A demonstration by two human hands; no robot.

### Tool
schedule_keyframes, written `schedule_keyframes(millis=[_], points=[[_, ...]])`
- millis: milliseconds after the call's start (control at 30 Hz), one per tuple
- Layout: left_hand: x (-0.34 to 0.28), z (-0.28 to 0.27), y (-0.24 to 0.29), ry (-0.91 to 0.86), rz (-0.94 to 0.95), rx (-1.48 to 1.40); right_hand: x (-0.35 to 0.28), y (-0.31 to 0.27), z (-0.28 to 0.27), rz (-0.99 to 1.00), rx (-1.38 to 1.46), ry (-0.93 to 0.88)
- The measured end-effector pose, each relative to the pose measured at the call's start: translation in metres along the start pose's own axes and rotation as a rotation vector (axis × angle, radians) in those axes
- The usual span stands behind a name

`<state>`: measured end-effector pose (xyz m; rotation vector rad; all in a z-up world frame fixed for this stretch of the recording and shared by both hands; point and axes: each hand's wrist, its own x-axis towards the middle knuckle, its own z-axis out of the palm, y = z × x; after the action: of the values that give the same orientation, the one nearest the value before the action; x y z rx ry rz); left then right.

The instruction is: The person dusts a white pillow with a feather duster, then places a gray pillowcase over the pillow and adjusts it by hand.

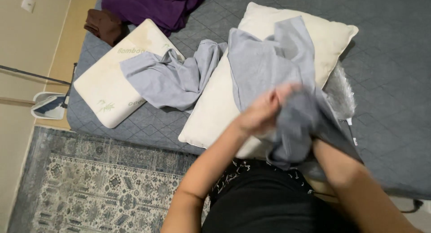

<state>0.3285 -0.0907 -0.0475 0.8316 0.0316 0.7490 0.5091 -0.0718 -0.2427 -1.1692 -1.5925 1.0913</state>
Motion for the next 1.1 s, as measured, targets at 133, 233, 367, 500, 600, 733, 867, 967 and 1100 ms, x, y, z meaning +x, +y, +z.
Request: schedule_keyframes(millis=[133, 233, 367, 500, 600, 733, 867, 967, 1100], points=[[0.028, -0.104, -0.022, 0.519, 0.255, 0.556, -0.007, -0.011, -0.017, 0.082, 0.107, -0.008], [0.025, -0.131, -0.014, 0.837, 0.321, 1.102, -0.009, -0.024, -0.031, 0.141, 0.189, -0.01], [0.002, -0.15, 0.005, 1.016, 0.357, 1.534, -0.019, -0.044, -0.045, 0.216, 0.311, -0.017], [-0.043, -0.197, 0.022, 1.213, 0.353, 1.636, -0.021, -0.127, -0.089, 0.232, 0.382, -0.032], [-0.084, -0.204, 0.049, 1.286, 0.361, 1.691, -0.036, -0.161, -0.137, 0.202, 0.753, 0.291], [-0.12, -0.195, 0.099, 1.368, 0.353, 1.727, -0.053, -0.133, -0.174, -0.156, 0.688, 0.434], [-0.157, -0.191, 0.148, 0.989, 0.126, 0.793, -0.044, -0.145, -0.177, -0.264, 0.689, 0.614], [-0.174, -0.103, 0.188, 0.753, 0.229, 0.765, -0.048, -0.139, -0.199, -0.303, 0.707, 0.731], [-0.18, -0.085, 0.198, 0.573, 0.383, 0.673, -0.039, -0.133, -0.23, -0.45, 0.651, 0.639]])
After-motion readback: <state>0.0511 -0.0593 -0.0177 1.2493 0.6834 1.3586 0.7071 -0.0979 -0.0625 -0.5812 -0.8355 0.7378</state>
